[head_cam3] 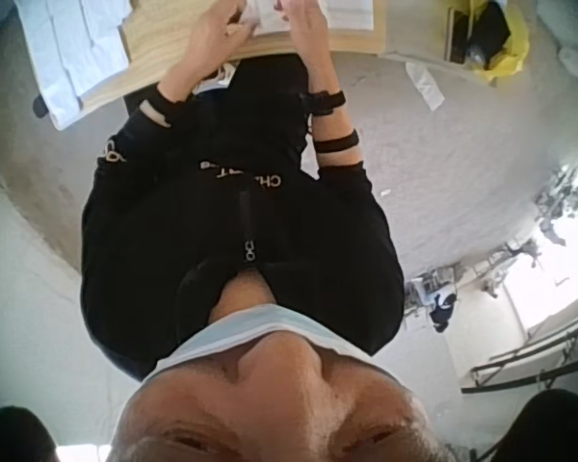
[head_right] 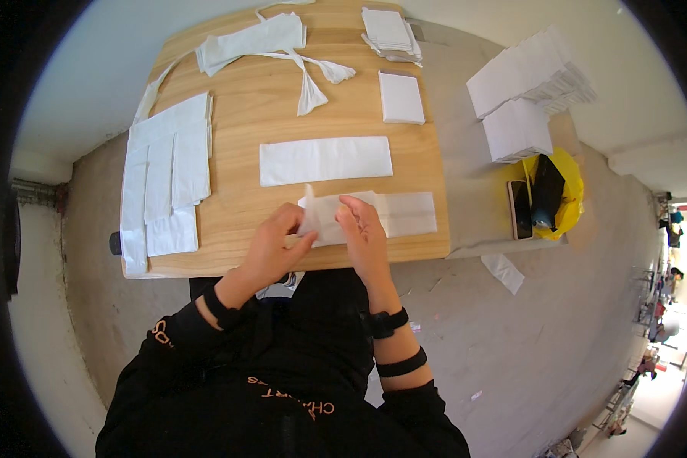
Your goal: The recorder folds white plastic sleeves and stacks them on a wooden table.
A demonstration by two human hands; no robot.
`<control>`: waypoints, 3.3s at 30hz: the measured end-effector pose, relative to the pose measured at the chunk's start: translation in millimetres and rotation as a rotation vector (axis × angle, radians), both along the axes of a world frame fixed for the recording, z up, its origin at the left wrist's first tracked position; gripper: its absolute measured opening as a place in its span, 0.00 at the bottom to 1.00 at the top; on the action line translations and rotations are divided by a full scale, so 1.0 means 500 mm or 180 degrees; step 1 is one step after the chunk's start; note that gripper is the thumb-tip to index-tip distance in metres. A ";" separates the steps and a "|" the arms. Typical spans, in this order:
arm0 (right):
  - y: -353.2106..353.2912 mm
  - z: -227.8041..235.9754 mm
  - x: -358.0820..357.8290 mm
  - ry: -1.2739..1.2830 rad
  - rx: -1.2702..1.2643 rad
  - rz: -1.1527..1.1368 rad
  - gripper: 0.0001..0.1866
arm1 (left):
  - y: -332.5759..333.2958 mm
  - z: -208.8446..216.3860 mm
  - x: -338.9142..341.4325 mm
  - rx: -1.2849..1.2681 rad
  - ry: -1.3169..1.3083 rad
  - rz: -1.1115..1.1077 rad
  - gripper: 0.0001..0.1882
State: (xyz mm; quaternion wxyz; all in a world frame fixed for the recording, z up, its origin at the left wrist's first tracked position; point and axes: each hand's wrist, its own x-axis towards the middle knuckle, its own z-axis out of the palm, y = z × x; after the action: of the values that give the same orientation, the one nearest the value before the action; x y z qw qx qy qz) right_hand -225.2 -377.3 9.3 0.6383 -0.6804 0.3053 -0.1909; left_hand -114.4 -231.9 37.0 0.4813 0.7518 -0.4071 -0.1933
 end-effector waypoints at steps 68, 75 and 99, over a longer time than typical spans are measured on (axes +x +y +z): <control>-0.257 -0.111 0.067 0.1073 -0.1728 -0.0614 0.11 | -0.033 -0.121 0.210 0.0511 -0.1573 0.0556 0.02; -0.217 -0.073 0.082 0.0809 -0.2401 -0.0324 0.17 | -0.029 -0.118 0.215 0.0607 -0.1267 0.0592 0.05; -0.044 -0.024 0.087 -0.0464 -0.1273 -0.0363 0.13 | 0.128 -0.056 0.124 0.0538 -0.1917 0.0688 0.09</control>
State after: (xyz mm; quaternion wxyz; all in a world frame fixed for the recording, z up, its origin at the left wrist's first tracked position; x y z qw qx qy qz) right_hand -181.9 -399.4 -2.8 0.4992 -0.7594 0.2524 -0.3322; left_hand -52.4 -168.0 8.9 0.2929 0.8513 -0.4315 0.0568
